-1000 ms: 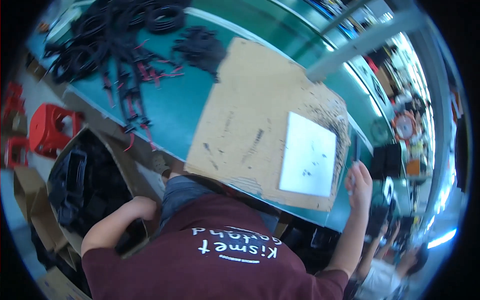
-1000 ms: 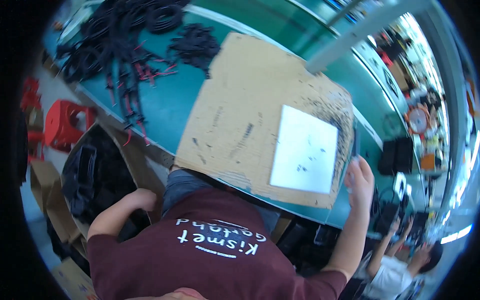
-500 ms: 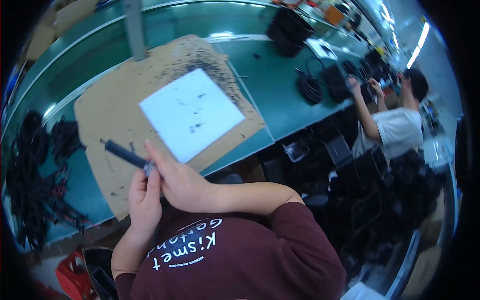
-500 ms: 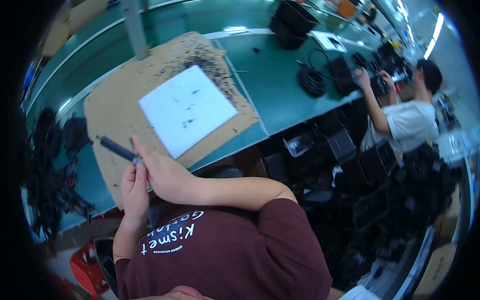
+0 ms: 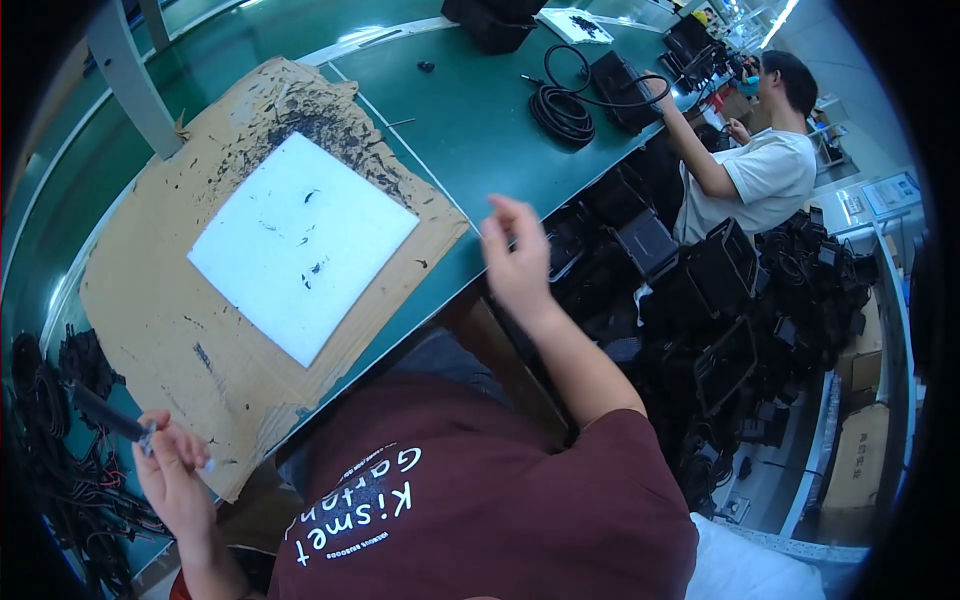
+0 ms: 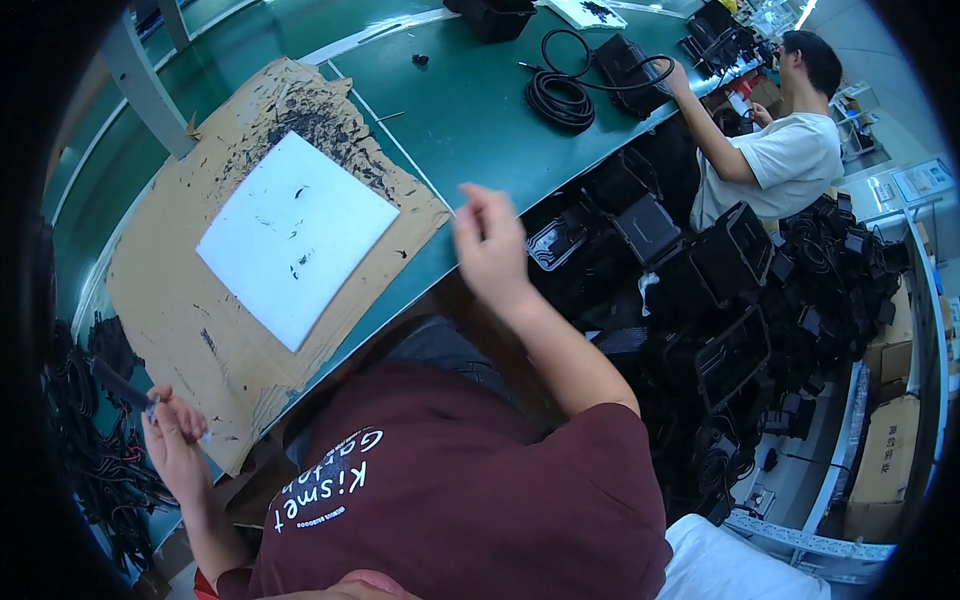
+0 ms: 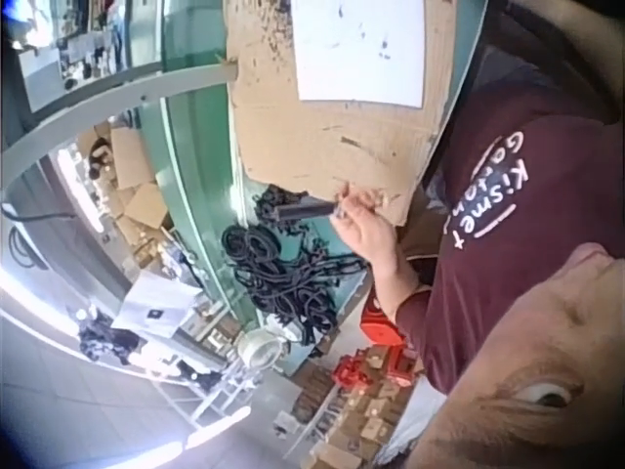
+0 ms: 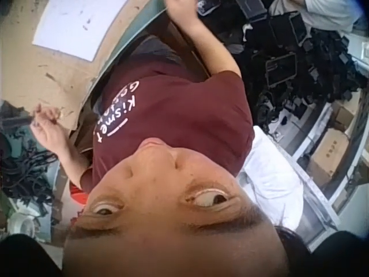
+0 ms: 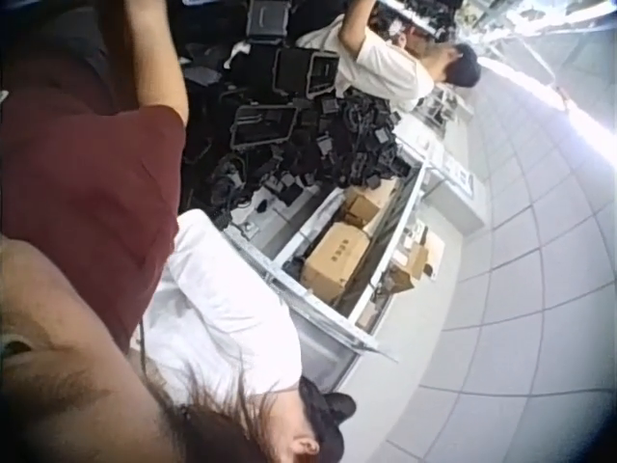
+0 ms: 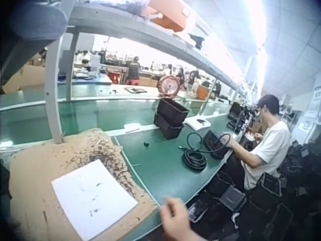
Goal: The person organizes cables and assembles components by hand at a factory assembly line workstation.
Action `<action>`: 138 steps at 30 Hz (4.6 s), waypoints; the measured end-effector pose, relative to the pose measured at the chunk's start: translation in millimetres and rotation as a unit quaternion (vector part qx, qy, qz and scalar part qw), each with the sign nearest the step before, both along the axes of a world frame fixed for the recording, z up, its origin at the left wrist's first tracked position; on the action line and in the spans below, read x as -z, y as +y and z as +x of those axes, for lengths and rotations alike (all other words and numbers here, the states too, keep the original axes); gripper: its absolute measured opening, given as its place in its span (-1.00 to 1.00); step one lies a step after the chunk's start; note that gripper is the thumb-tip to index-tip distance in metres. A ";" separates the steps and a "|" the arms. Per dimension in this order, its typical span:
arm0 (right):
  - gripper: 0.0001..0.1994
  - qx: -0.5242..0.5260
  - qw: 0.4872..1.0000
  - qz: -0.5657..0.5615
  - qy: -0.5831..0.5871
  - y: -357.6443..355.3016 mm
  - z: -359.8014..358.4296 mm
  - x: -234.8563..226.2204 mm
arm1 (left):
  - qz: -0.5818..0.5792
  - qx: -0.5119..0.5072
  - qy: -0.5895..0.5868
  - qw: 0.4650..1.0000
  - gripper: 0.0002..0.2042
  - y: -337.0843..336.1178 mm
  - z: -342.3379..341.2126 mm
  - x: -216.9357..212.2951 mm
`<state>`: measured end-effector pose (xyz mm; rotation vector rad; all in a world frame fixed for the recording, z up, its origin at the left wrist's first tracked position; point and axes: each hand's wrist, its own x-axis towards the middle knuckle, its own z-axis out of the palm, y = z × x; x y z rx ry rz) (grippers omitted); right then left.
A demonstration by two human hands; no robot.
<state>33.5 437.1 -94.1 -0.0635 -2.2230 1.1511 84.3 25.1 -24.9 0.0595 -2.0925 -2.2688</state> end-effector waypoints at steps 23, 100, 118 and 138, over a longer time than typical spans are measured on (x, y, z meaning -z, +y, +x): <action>-0.91 0.212 0.955 0.174 -0.113 28.4 -36.8 10.1 | -0.083 0.204 -0.159 0.962 -0.82 -59.9 -131.4 -68.7; -0.91 0.393 0.609 -0.670 -0.163 56.8 201.3 -160.3 | -0.125 0.112 -0.009 0.986 -0.76 -92.4 -35.6 -130.6; -0.95 0.242 0.847 -0.459 -0.114 18.5 257.3 -225.5 | -0.136 0.065 -0.014 0.988 -0.76 -161.7 8.1 -114.1; -0.74 -0.131 0.794 -0.470 -0.363 -127.2 115.9 -322.8 | -0.138 -0.102 -0.066 0.983 -0.76 -228.3 52.2 -103.1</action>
